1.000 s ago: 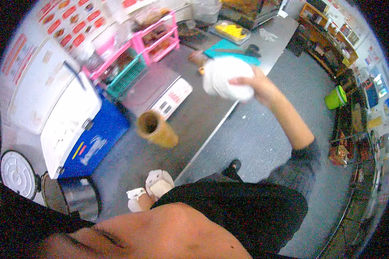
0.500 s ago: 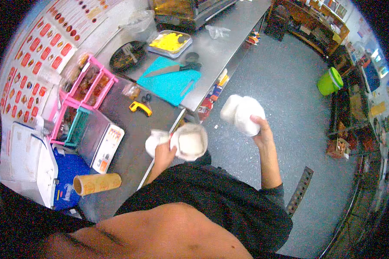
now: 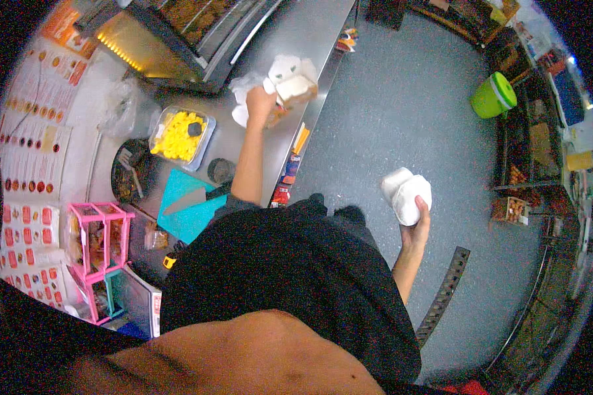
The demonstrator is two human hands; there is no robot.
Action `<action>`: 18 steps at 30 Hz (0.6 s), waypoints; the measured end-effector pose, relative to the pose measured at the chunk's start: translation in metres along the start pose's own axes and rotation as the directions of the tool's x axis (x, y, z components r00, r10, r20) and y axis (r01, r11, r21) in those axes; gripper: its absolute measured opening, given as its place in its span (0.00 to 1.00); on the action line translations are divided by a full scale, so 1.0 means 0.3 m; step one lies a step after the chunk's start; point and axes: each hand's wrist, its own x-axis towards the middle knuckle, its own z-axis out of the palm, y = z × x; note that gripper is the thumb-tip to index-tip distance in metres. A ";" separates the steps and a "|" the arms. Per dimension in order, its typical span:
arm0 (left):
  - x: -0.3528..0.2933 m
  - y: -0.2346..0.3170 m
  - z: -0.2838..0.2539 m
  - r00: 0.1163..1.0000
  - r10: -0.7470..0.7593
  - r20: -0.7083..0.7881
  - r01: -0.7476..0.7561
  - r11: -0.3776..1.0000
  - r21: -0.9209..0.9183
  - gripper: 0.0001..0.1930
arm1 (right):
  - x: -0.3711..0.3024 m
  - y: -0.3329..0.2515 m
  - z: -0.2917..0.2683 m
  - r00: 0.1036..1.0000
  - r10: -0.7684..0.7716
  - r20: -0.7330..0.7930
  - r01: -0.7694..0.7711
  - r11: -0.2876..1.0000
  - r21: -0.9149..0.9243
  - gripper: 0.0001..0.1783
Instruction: The person assembles multiple food orders by placing steamed buns and fried items into branded boxes and containers. They add condiment packets and arrange the completed orders on the counter.
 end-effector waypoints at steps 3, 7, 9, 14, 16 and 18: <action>0.277 -0.015 0.147 0.981 -0.164 0.104 0.155 0.984 0.087 0.12 | 0.219 -0.040 0.065 0.997 0.067 -0.031 -0.067 0.998 -0.014 0.32; 0.484 -0.104 0.258 0.938 -0.331 0.100 0.303 0.927 0.222 0.12 | 0.668 -0.061 0.262 0.977 0.195 0.082 -0.185 0.975 -0.120 0.32; 0.499 -0.195 0.340 0.902 -0.422 0.088 0.382 0.878 0.288 0.13 | 0.955 -0.046 0.409 0.948 0.273 0.164 -0.216 0.929 -0.301 0.32; 0.508 -0.160 0.388 0.757 -0.653 -0.020 0.601 0.684 0.414 0.19 | 1.608 0.091 0.869 0.784 0.501 0.367 -0.183 0.751 -0.634 0.30; 0.449 -0.052 0.336 0.692 -0.711 -0.129 0.685 0.588 0.430 0.26 | 1.821 0.234 1.047 0.660 0.574 0.484 -0.132 0.723 -0.678 0.31; 0.405 -0.016 0.365 0.726 -0.639 -0.253 0.647 0.509 0.568 0.30 | 2.027 0.363 1.165 0.575 0.630 0.521 0.089 0.585 -0.806 0.37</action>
